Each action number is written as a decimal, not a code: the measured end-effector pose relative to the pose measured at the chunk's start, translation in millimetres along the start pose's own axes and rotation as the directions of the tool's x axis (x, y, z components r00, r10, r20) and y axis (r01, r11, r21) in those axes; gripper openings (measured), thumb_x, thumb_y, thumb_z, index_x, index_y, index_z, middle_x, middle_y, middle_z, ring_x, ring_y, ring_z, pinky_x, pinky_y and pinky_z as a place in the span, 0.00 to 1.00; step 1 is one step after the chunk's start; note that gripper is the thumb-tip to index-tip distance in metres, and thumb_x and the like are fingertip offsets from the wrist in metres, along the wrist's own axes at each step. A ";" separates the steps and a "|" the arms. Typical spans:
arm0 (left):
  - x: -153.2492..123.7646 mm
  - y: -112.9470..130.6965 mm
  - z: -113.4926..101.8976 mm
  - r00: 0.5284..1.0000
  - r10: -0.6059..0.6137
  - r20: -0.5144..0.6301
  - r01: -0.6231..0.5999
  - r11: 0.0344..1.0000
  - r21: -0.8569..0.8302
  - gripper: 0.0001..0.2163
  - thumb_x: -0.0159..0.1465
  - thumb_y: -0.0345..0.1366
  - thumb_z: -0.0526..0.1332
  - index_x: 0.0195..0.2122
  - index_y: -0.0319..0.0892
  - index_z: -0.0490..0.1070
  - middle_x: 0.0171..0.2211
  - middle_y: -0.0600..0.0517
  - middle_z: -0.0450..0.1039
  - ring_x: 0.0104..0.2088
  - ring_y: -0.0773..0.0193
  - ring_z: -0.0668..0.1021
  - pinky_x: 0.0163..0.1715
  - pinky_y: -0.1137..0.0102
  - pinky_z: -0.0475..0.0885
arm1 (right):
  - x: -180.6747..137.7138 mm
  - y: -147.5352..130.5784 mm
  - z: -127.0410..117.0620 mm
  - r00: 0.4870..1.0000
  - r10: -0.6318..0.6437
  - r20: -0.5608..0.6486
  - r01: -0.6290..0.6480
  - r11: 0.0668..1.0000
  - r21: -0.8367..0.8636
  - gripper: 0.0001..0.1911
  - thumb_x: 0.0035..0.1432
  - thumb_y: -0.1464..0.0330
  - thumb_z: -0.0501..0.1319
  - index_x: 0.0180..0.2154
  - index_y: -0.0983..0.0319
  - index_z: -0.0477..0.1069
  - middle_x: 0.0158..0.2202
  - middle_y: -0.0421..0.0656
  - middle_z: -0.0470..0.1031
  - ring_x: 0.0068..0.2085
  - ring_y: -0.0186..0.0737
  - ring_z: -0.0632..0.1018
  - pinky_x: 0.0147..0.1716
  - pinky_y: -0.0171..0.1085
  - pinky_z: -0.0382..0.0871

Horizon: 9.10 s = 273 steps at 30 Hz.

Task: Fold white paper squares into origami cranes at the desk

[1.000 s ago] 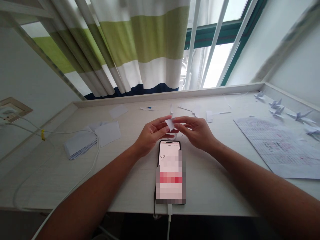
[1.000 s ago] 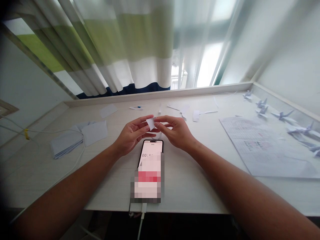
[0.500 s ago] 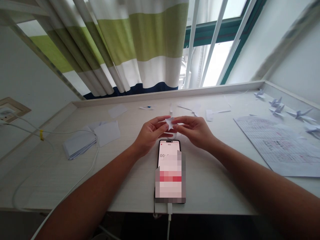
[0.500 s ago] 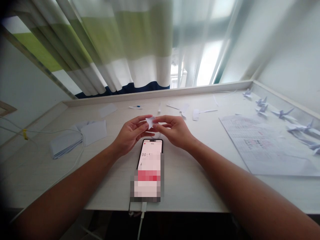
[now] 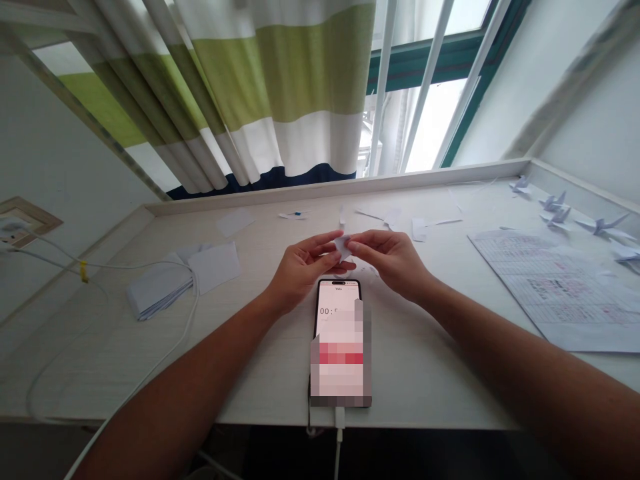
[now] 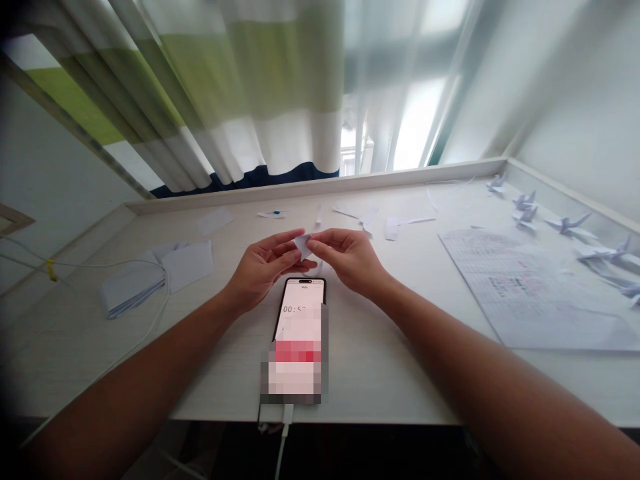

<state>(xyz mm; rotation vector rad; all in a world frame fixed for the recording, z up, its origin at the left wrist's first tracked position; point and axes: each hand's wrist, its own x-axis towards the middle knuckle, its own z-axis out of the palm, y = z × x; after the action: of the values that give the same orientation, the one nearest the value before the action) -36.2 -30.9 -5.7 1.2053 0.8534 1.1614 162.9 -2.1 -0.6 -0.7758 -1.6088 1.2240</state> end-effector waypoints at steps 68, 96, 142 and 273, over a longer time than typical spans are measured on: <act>-3.6 -3.3 0.4 0.999 0.041 -0.025 -0.026 0.898 0.439 0.08 0.65 0.39 0.68 0.41 0.40 0.76 0.30 0.50 0.81 0.29 0.63 0.83 0.29 0.71 0.76 | -3.7 -2.6 9.1 0.999 -0.028 0.026 0.036 0.913 -0.406 0.08 0.64 0.63 0.66 0.35 0.61 0.78 0.34 0.44 0.83 0.35 0.41 0.81 0.38 0.44 0.78; -11.5 12.0 4.9 0.929 0.366 0.044 -0.240 0.509 0.827 0.08 0.66 0.35 0.64 0.43 0.43 0.81 0.39 0.48 0.85 0.38 0.58 0.84 0.36 0.67 0.79 | -9.6 0.3 14.7 0.981 -0.193 0.032 0.177 0.806 -0.565 0.05 0.65 0.70 0.62 0.39 0.57 0.77 0.38 0.42 0.84 0.39 0.43 0.83 0.40 0.44 0.78; -5.2 1.7 7.1 0.941 0.311 -0.134 -0.148 0.733 0.664 0.07 0.65 0.39 0.67 0.39 0.41 0.78 0.35 0.49 0.84 0.36 0.59 0.85 0.37 0.68 0.79 | -8.8 -3.1 25.5 0.997 -0.080 -0.016 0.064 0.887 -0.457 0.08 0.66 0.68 0.61 0.39 0.62 0.79 0.36 0.45 0.85 0.36 0.42 0.82 0.38 0.41 0.75; 0.4 12.8 -16.4 0.663 0.652 0.368 -0.699 0.363 0.616 0.02 0.64 0.30 0.71 0.37 0.41 0.81 0.37 0.47 0.85 0.36 0.63 0.86 0.39 0.70 0.82 | 2.2 -5.4 0.1 0.958 0.250 0.140 -0.269 0.952 0.145 0.07 0.56 0.66 0.68 0.34 0.62 0.73 0.30 0.42 0.79 0.29 0.39 0.82 0.31 0.40 0.79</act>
<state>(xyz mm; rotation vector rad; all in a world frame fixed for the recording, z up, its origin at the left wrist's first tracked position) -54.4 -26.9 3.6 2.4392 0.7911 1.4699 162.2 -1.8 5.2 -0.8417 -1.5120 1.5979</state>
